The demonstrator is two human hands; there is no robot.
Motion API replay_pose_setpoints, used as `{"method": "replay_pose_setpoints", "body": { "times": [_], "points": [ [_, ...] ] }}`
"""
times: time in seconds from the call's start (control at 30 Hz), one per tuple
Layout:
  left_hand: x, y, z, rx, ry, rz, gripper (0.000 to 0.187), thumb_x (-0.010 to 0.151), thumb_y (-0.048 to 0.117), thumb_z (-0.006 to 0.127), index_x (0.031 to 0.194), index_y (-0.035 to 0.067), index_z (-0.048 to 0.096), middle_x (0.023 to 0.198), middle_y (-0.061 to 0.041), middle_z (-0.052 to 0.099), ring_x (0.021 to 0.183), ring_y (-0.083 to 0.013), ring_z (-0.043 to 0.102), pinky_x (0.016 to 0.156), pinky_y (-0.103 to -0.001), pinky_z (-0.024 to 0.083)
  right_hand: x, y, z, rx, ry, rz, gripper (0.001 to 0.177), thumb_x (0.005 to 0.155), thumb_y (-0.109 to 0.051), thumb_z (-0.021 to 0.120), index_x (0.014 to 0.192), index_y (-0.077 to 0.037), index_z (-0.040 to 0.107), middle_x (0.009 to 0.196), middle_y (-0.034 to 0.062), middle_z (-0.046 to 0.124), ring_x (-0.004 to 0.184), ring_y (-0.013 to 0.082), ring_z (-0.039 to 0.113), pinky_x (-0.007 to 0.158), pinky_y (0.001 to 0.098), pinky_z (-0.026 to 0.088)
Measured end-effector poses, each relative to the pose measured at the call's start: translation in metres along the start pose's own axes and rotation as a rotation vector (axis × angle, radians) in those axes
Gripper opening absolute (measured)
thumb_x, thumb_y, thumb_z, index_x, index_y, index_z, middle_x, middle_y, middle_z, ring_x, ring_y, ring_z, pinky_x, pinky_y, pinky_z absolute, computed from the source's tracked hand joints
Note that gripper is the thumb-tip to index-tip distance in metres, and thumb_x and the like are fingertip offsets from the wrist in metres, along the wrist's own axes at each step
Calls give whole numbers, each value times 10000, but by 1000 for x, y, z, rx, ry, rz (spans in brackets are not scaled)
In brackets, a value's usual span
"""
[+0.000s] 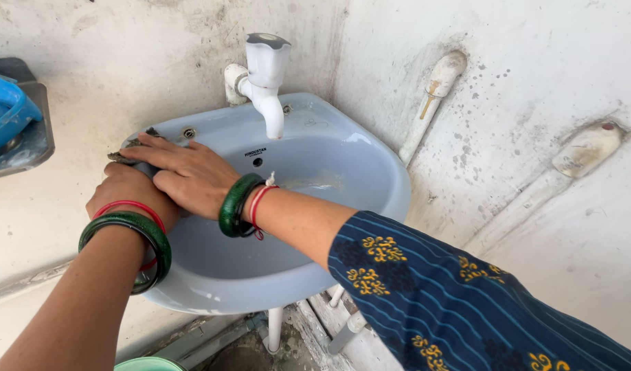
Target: The person scrubs a light blue wall-mounted sink using a dark scouring pad. They repeatedly wet the pad under the tap and scrub the basin, rim, and drain area, rinsing the pad frequently throughout the process.
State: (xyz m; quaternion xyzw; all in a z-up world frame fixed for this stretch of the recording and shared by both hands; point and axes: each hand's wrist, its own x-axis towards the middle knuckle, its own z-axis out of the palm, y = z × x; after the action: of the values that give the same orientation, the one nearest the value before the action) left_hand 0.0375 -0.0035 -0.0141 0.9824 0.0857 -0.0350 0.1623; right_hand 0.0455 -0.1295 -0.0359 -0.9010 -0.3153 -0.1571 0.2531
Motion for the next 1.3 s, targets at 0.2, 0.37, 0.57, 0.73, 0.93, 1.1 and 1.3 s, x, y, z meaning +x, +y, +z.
{"method": "replay_pose_setpoints", "body": {
  "times": [0.2,0.37,0.57,0.73,0.93,1.1,1.3],
  "points": [
    [-11,7,-10,-11,-58,-33,1193,669,403,968,1506,-108,289,1313,-268,652,1195,-339,680,1008,-411,563,30,15,-7,-201,-191,267,674,956,-637,165,1582,-397,238,1713,-5,40,1574,239,-21,1201,625,-102],
    [-27,15,-23,-5,-30,20,1210,699,379,949,1575,-10,210,1495,-256,457,1281,-352,609,1041,-437,546,43,11,11,-151,-131,343,779,923,-744,149,1600,-365,221,1726,8,30,1586,238,-35,1224,597,-97],
    [-35,23,-19,268,35,214,1164,730,330,912,1600,334,141,1691,-45,85,1486,-371,250,1103,-558,430,-25,32,-44,-250,-338,278,771,937,-657,311,1613,-346,110,1723,-21,92,1578,258,52,1214,630,5],
    [-31,28,-13,416,56,379,1107,799,248,819,1632,423,111,1679,132,177,1561,-262,114,1135,-651,380,-53,35,-88,-326,-288,352,977,830,-418,712,1620,-268,157,1646,95,294,1541,292,267,1234,584,132],
    [-32,31,-15,495,2,359,968,842,334,805,1572,477,185,1664,143,148,1554,-261,57,1151,-634,343,-59,28,-78,-345,-132,421,744,866,-443,681,1502,-157,420,1560,88,525,1495,284,475,1295,455,340],
    [-31,28,-9,452,0,361,911,833,304,811,1565,396,277,1673,171,164,1561,-225,86,1148,-634,363,-60,1,-51,-264,-141,296,969,776,-423,789,1526,-132,250,1625,159,250,1532,350,193,1215,566,142],
    [-25,26,-11,476,41,414,888,851,286,776,1563,388,255,1656,174,180,1544,-196,133,1158,-677,280,-79,22,-102,-590,-269,598,1098,767,-348,779,1575,-81,85,1648,191,114,1542,334,105,1200,618,92]
  ]
}}
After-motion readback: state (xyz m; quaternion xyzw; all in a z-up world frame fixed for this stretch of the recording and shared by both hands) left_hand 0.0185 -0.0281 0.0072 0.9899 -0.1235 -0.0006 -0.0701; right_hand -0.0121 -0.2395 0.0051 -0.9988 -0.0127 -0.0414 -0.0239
